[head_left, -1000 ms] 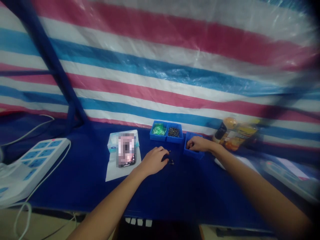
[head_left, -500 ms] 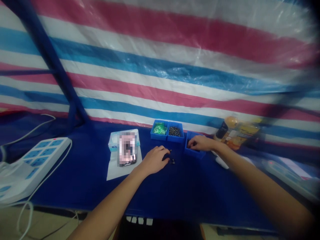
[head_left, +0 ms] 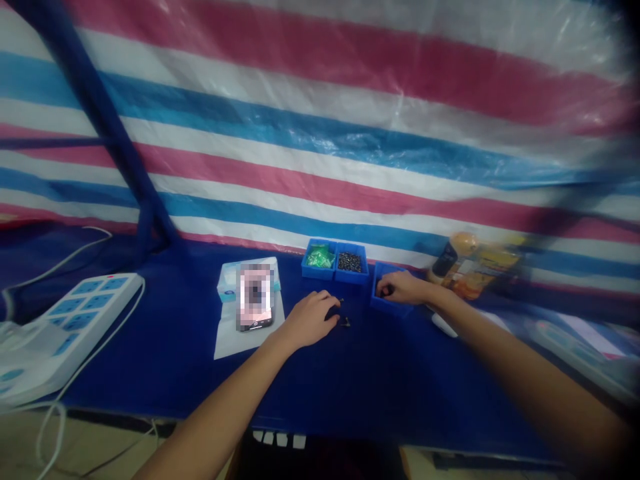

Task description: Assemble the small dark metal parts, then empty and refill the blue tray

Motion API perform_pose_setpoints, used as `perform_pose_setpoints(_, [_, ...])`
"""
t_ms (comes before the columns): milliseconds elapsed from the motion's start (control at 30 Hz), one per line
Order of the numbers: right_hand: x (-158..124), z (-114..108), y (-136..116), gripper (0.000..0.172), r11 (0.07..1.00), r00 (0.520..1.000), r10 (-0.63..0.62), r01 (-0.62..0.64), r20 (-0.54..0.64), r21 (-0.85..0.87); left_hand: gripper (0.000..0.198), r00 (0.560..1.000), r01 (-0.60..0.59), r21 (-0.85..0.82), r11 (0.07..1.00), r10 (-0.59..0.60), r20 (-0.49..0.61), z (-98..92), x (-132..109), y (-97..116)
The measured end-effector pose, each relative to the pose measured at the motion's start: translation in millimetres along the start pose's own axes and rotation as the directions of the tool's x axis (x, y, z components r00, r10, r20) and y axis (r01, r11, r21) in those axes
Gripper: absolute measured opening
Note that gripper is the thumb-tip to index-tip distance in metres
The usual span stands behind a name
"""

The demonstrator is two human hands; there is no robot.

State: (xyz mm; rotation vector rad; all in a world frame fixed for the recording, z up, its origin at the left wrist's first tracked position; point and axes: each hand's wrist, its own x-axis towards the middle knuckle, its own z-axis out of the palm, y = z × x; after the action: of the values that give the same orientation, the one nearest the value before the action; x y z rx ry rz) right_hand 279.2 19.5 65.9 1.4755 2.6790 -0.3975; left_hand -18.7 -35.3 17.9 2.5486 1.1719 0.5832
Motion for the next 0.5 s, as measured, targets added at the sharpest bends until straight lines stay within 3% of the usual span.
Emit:
perform_pose_setpoints(233, [4.3,3.2,4.9,0.022,1.0,0.999,0.03,-0.03,0.03,0.003,0.027,1.0,0.006,0.002,1.0,-0.006,-0.004,0.3,0.5,0.7])
perform_pose_setpoints(333, [2.7,-0.2,6.8,0.019,0.994,1.0,0.013,-0.015,0.015,0.112,0.028,1.0,0.013,0.002,1.0,-0.013,0.004,-0.2,0.6,1.3])
perform_pose_setpoints(500, [-4.9,-15.1,9.4,0.028,0.946,0.999,0.04,-0.027,-0.033,0.323,0.027,1.0,0.006,0.001,1.0,-0.006,-0.005,0.1,0.5,0.5])
